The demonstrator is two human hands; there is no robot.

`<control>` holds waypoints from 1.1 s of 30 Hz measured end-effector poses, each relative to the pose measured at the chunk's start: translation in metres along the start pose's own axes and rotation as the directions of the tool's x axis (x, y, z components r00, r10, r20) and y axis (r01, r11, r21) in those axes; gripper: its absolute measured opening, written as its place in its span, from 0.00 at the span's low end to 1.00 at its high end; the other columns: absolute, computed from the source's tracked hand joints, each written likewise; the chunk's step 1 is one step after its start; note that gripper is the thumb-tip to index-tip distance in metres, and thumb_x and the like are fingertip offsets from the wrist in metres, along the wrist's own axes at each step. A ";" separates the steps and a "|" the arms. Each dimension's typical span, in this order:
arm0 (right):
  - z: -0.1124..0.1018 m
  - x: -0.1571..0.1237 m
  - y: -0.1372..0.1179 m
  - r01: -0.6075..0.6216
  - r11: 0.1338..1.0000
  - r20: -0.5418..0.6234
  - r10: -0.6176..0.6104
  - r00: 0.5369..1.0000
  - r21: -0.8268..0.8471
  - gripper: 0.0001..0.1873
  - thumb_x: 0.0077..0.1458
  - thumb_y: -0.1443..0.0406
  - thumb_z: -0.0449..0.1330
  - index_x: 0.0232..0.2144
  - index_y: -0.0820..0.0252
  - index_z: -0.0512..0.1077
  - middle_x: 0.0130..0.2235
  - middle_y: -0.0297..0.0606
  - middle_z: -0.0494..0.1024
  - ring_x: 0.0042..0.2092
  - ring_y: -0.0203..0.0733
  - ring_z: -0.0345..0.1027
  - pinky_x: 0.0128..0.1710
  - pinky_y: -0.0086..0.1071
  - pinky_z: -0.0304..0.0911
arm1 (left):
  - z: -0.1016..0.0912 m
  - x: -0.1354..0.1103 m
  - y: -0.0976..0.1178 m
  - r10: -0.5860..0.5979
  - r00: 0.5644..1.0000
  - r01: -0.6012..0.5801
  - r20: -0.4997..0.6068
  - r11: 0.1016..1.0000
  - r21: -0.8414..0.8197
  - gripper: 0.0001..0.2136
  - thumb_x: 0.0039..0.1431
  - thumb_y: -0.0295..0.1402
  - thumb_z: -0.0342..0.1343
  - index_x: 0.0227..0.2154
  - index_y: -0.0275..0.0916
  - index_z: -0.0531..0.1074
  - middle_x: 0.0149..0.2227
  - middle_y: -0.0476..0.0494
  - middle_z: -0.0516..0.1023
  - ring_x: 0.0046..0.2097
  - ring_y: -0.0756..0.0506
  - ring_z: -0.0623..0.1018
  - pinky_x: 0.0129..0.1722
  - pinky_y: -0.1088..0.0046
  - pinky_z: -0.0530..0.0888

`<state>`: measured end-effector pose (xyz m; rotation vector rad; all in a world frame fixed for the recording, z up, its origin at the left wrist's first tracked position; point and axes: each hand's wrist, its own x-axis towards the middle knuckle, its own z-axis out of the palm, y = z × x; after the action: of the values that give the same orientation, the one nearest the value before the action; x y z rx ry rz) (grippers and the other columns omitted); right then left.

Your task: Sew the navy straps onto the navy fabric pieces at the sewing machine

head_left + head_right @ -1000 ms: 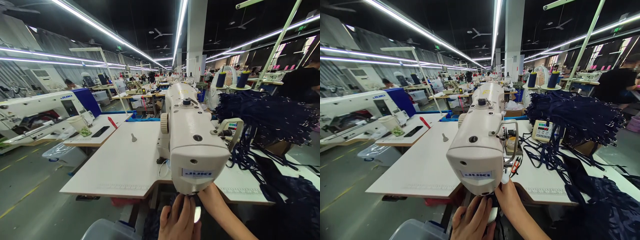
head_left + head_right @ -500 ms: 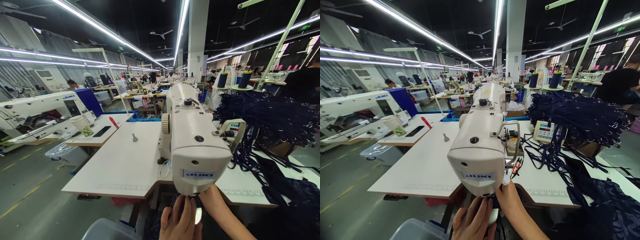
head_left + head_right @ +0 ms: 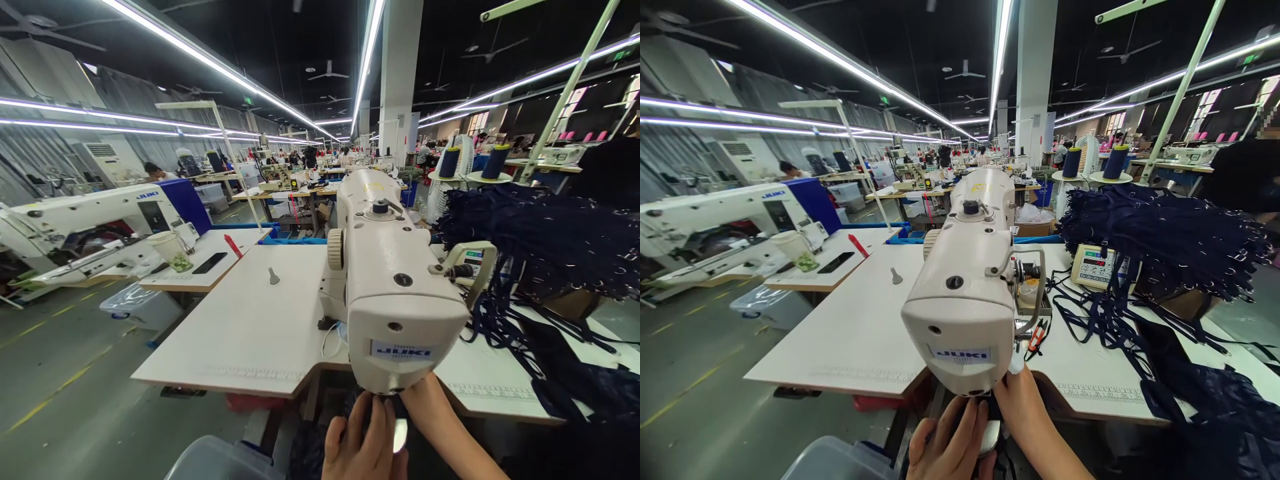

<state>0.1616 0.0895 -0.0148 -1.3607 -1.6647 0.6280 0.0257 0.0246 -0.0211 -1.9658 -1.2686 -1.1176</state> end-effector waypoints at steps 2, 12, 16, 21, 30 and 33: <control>0.001 -0.001 0.002 0.015 0.999 0.001 -0.014 1.000 -0.036 0.15 0.55 0.65 0.51 0.36 0.56 0.78 0.33 0.42 0.83 0.42 0.51 0.75 0.44 0.41 0.70 | 0.000 0.001 0.000 0.003 1.000 -0.003 -0.027 1.000 0.026 0.18 0.69 0.40 0.39 0.40 0.42 0.75 0.37 0.56 0.82 0.40 0.51 0.78 0.40 0.64 0.62; 0.004 -0.001 0.030 0.091 0.989 0.080 -0.082 0.993 -0.118 0.12 0.48 0.64 0.53 0.26 0.53 0.77 0.24 0.44 0.81 0.36 0.57 0.77 0.32 0.40 0.71 | -0.007 -0.006 -0.001 0.068 0.995 -0.075 0.067 0.992 0.099 0.19 0.67 0.42 0.41 0.44 0.39 0.75 0.40 0.53 0.80 0.47 0.48 0.73 0.43 0.64 0.63; 0.002 0.001 0.039 0.123 0.983 0.091 -0.112 0.990 -0.133 0.10 0.47 0.63 0.53 0.24 0.50 0.76 0.25 0.44 0.81 0.40 0.58 0.77 0.34 0.41 0.71 | -0.007 -0.011 0.000 0.088 0.990 -0.100 0.114 0.989 0.106 0.18 0.66 0.41 0.42 0.46 0.39 0.75 0.43 0.53 0.78 0.48 0.47 0.73 0.44 0.63 0.63; -0.003 0.001 0.040 0.133 0.980 0.097 -0.119 0.988 -0.150 0.10 0.46 0.62 0.53 0.23 0.50 0.74 0.24 0.42 0.81 0.36 0.56 0.77 0.34 0.40 0.70 | -0.007 -0.012 0.003 0.108 0.984 -0.123 0.140 0.988 0.098 0.18 0.65 0.40 0.45 0.48 0.39 0.74 0.45 0.52 0.77 0.50 0.46 0.72 0.46 0.64 0.65; -0.011 -0.009 0.011 -0.166 0.986 0.036 0.166 0.985 -0.005 0.14 0.48 0.56 0.53 0.28 0.55 0.74 0.27 0.40 0.80 0.40 0.55 0.75 0.37 0.37 0.70 | 0.009 -0.056 -0.001 -0.039 0.979 0.069 0.199 0.987 -0.143 0.25 0.61 0.39 0.54 0.60 0.41 0.61 0.57 0.42 0.69 0.59 0.42 0.68 0.54 0.66 0.71; -0.019 -0.031 -0.003 -0.330 0.921 -0.002 0.338 0.941 0.207 0.14 0.52 0.51 0.58 0.30 0.55 0.72 0.26 0.34 0.77 0.33 0.47 0.73 0.30 0.31 0.69 | 0.026 -0.110 -0.006 -0.392 0.897 0.437 0.205 0.856 -0.276 0.36 0.55 0.29 0.58 0.65 0.38 0.49 0.63 0.29 0.57 0.64 0.36 0.61 0.57 0.58 0.70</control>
<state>0.1774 0.0561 -0.0122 -1.5063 -1.3052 0.9379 0.0063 -0.0031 -0.1292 -2.0842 -1.7454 -1.4893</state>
